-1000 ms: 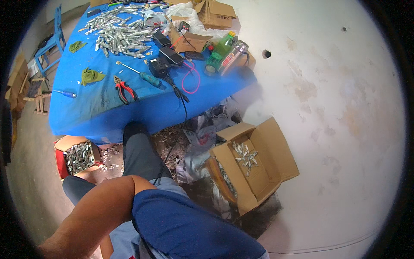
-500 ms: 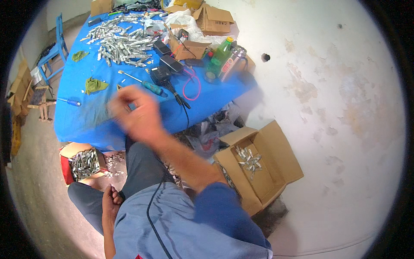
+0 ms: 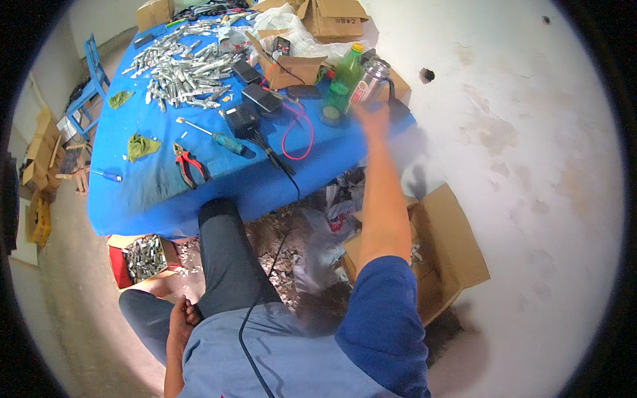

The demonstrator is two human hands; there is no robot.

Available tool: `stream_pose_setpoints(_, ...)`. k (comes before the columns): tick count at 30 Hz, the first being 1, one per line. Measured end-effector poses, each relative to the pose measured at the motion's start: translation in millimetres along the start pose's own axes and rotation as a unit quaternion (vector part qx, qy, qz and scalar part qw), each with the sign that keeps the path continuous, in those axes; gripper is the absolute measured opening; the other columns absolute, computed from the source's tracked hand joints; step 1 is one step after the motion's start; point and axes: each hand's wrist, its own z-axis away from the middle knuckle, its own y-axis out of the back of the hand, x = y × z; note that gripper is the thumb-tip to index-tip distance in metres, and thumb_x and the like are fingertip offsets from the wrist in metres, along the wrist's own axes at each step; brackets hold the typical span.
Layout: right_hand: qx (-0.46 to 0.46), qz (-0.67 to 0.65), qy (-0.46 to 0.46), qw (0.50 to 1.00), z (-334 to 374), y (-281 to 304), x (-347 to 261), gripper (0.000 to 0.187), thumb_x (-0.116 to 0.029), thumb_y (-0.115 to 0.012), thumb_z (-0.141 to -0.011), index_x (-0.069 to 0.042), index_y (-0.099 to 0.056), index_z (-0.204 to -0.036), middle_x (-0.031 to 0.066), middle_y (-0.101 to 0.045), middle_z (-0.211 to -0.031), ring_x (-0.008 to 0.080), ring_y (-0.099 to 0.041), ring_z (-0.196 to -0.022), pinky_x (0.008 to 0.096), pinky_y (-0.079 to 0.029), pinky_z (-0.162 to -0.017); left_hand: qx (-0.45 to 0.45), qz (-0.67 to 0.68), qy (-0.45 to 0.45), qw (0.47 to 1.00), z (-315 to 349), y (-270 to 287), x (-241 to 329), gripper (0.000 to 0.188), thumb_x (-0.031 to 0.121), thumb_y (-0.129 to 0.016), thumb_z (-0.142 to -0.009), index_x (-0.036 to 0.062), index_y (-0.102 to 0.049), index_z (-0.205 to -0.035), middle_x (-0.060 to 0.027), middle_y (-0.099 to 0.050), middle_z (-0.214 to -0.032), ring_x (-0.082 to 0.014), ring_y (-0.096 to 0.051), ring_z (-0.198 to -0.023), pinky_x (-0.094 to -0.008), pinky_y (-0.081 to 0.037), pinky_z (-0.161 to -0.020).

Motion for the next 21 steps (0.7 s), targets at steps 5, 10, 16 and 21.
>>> stream_pose_setpoints(5, -0.071, -0.025, -0.007, 0.997, -35, -16, -15, 0.118, -0.038, -0.088, -0.062, 0.004, -0.022, -0.150, 0.0234, -0.049, -0.141, 0.0325, -0.050, -0.129, 0.0393, -0.040, -0.107, 0.006, 0.027, 0.017, 0.999, -9, 9, -3, 0.030, 0.033, -0.048, -0.102, 0.0137, -0.049, -0.079, 0.0031, -0.038, -0.057, -0.0102, -0.028, -0.044, -0.0258, -0.024, -0.042)
stream_pose_setpoints(10, 0.011, -0.043, 0.044, 0.998, -71, -32, 7, 0.084, -0.033, -0.094, -0.059, 0.002, -0.045, -0.118, 0.0180, -0.063, -0.107, 0.0262, -0.064, -0.096, 0.0372, -0.052, -0.085, 0.036, -0.013, 0.021, 0.999, -18, -2, 0, 0.029, 0.033, -0.050, -0.100, 0.0146, -0.049, -0.078, 0.0029, -0.038, -0.057, -0.0104, -0.027, -0.043, -0.0260, -0.023, -0.041)
stream_pose_setpoints(16, -0.052, -0.098, -0.008, 0.994, -69, -38, 7, 0.126, -0.037, -0.091, -0.057, 0.013, -0.018, -0.146, 0.0279, -0.050, -0.136, 0.0323, -0.053, -0.125, 0.0376, -0.043, -0.105, 0.092, -0.079, 0.034, 0.992, -25, -16, 4, 0.025, 0.030, -0.049, -0.098, 0.0157, -0.052, -0.078, 0.0042, -0.042, -0.057, -0.0092, -0.029, -0.040, -0.0255, -0.024, -0.038)
stream_pose_setpoints(21, -0.022, -0.077, -0.031, 0.996, -56, -35, -13, 0.112, -0.035, -0.091, -0.058, 0.009, -0.030, -0.141, 0.0248, -0.055, -0.130, 0.0319, -0.059, -0.116, 0.0377, -0.046, -0.100, 0.099, -0.179, 0.027, 0.978, -34, -26, 9, 0.027, 0.030, -0.055, -0.097, 0.0140, -0.048, -0.076, 0.0013, -0.039, -0.056, -0.0106, -0.029, -0.039, -0.0267, -0.022, -0.037)
